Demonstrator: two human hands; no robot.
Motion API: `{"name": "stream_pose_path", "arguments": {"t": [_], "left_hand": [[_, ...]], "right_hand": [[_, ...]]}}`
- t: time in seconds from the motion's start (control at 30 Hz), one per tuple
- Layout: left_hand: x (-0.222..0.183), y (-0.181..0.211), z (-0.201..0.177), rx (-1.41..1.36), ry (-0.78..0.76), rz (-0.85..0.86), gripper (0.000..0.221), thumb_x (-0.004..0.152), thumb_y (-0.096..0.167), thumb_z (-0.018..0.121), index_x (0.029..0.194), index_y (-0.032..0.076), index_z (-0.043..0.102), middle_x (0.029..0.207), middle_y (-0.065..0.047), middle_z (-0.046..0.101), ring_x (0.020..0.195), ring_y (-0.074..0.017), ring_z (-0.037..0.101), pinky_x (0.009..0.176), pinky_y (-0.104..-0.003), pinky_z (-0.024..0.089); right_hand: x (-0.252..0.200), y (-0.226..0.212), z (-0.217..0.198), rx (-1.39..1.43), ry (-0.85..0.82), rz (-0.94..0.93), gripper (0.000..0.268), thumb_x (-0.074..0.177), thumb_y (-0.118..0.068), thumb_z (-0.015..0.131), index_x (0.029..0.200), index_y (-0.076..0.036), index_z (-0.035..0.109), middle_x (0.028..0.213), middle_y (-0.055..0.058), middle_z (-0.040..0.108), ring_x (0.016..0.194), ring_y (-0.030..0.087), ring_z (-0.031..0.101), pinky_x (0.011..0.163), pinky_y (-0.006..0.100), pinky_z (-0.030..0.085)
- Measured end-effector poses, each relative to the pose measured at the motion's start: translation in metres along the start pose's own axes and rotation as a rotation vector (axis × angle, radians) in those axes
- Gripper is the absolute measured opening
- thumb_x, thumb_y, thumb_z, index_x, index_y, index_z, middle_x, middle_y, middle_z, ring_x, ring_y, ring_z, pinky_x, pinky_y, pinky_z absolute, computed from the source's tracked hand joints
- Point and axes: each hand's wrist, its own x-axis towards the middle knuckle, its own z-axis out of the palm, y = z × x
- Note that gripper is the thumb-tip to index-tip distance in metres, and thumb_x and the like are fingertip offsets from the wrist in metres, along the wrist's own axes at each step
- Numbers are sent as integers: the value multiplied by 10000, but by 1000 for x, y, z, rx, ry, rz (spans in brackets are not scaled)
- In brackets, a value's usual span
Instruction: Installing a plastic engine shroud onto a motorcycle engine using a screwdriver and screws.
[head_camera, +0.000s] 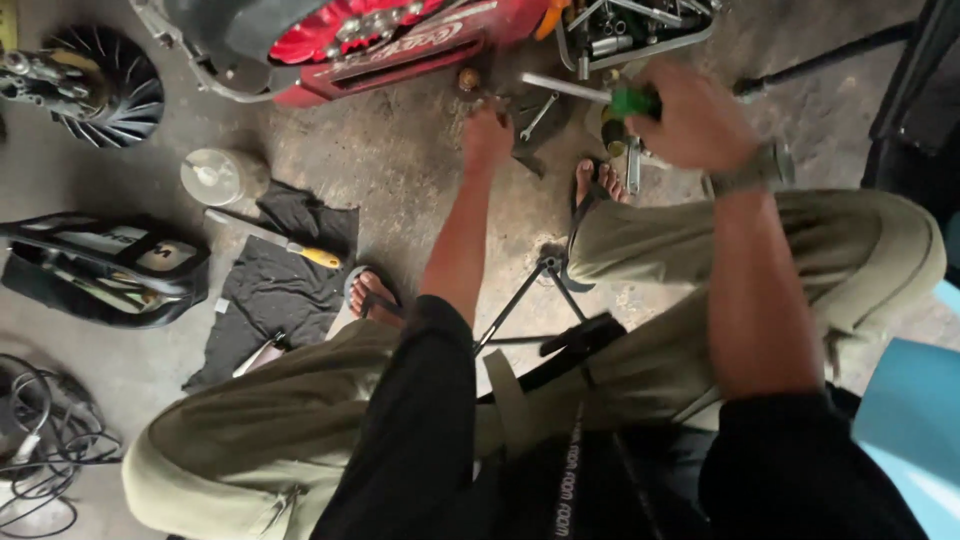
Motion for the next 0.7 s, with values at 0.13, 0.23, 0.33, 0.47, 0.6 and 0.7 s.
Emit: {"name": "stream_pose_path", "arguments": {"t": [0.13, 0.23, 0.33, 0.47, 0.6, 0.7], "left_hand": [[-16, 4, -40, -143, 134, 114, 220, 751, 193, 608, 970, 175, 624, 840, -107, 694, 795, -330, 662, 671, -439, 516], [-36, 20, -74, -207, 150, 215, 148, 770, 190, 599, 895, 178, 679, 856, -61, 714, 800, -296, 670, 705, -396, 505], [-45, 23, -97, -177, 83, 219, 189, 809, 216, 554, 962, 147, 642, 879, -93, 705, 833, -345, 639, 761, -445, 462], [-47, 16, -105, -236, 55, 135, 231, 817, 261, 575, 989, 113, 623, 900, -111, 697, 813, -280, 667, 696, -402, 490], [-49, 18, -103, -232, 127, 222, 202, 807, 225, 593, 978, 127, 633, 945, -107, 676, 853, -298, 653, 710, -398, 490], [-57, 34, -114, -198, 81, 271, 213, 802, 236, 585, 981, 195, 692, 874, -34, 719, 724, -202, 672, 651, -341, 499]], "right_hand": [[27, 49, 28, 102, 42, -29, 319, 880, -190, 613, 1101, -50, 431, 947, 201, 519, 674, 358, 474, 477, 547, 337], [43, 73, 46, 90, 62, -12, 424, 866, -197, 675, 1174, -97, 403, 1070, 215, 459, 662, 432, 423, 485, 656, 350], [64, 110, 69, 61, 122, 3, 391, 845, -204, 701, 1131, -64, 474, 1030, 229, 490, 686, 462, 465, 488, 668, 373], [39, 132, 62, -120, 37, 267, 346, 879, -374, 683, 903, -32, 638, 661, 240, 564, 493, 415, 490, 384, 610, 342], [24, 84, 43, -102, -4, 409, 391, 905, -287, 639, 681, 30, 596, 586, 161, 510, 455, 280, 434, 383, 452, 349], [41, 81, 65, 5, -26, 513, 257, 920, -117, 564, 1091, 76, 569, 880, 231, 590, 732, 384, 577, 571, 461, 500]]}}
